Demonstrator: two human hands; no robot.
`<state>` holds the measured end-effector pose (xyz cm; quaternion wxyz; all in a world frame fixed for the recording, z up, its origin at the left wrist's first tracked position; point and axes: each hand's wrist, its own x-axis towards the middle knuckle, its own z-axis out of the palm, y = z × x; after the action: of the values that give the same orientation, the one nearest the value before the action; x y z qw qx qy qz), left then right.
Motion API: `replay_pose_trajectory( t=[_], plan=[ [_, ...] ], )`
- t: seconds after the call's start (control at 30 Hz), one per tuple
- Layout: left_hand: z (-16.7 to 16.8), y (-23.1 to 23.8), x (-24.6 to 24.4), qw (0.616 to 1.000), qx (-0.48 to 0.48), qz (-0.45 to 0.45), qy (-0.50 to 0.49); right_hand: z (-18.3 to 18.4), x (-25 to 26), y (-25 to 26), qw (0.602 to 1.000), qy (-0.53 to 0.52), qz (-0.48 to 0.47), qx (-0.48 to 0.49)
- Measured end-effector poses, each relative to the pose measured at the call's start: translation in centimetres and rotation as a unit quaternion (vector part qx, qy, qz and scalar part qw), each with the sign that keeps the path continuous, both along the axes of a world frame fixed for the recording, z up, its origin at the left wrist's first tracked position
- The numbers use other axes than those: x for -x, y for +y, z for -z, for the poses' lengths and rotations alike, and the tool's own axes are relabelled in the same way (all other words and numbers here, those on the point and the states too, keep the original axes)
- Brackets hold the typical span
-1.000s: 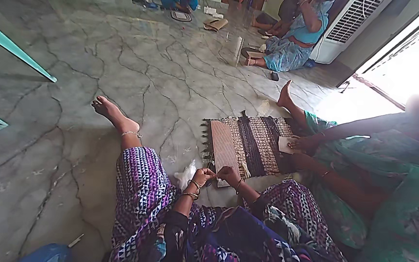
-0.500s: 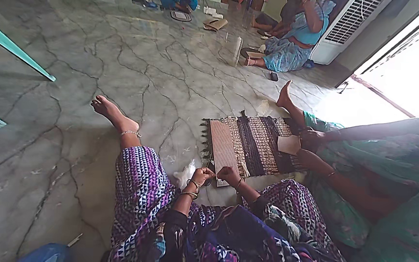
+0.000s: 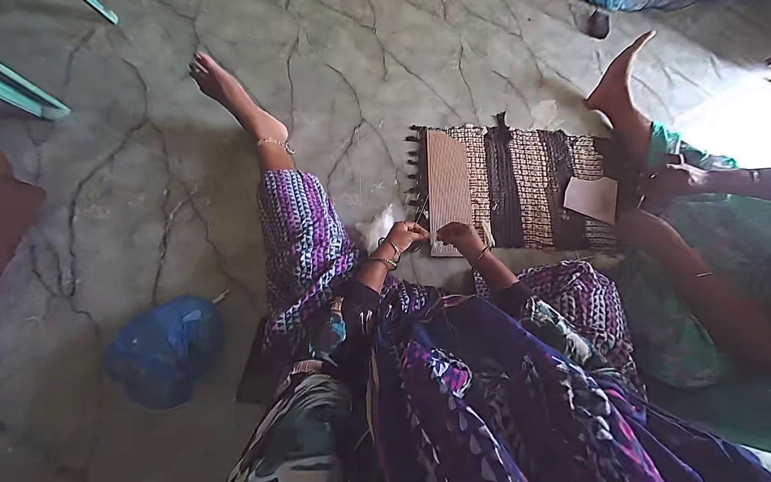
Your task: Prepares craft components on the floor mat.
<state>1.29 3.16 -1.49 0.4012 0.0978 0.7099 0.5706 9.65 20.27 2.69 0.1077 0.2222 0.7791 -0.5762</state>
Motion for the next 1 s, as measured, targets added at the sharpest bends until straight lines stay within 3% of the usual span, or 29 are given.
replay_pose_trajectory(
  t=[0.17,0.37,0.63,1.0],
  plan=[
    [-2.2,0.6,-0.1,0.999,0.007,-0.025,-0.048,-0.2,-0.1,0.4,1.0,-0.011,0.01,-0.004],
    [-1.8,1.0,-0.3,0.997,0.008,-0.039,-0.061,0.7,0.1,0.4,0.999,-0.008,-0.016,0.044],
    [-1.5,1.6,-0.7,0.992,0.009,-0.096,-0.085,0.7,0.2,-0.6,0.998,0.025,-0.029,-0.045],
    [0.5,1.7,-1.3,0.995,0.002,-0.062,-0.074,2.4,0.0,1.3,0.996,0.055,-0.021,-0.064]
  ],
)
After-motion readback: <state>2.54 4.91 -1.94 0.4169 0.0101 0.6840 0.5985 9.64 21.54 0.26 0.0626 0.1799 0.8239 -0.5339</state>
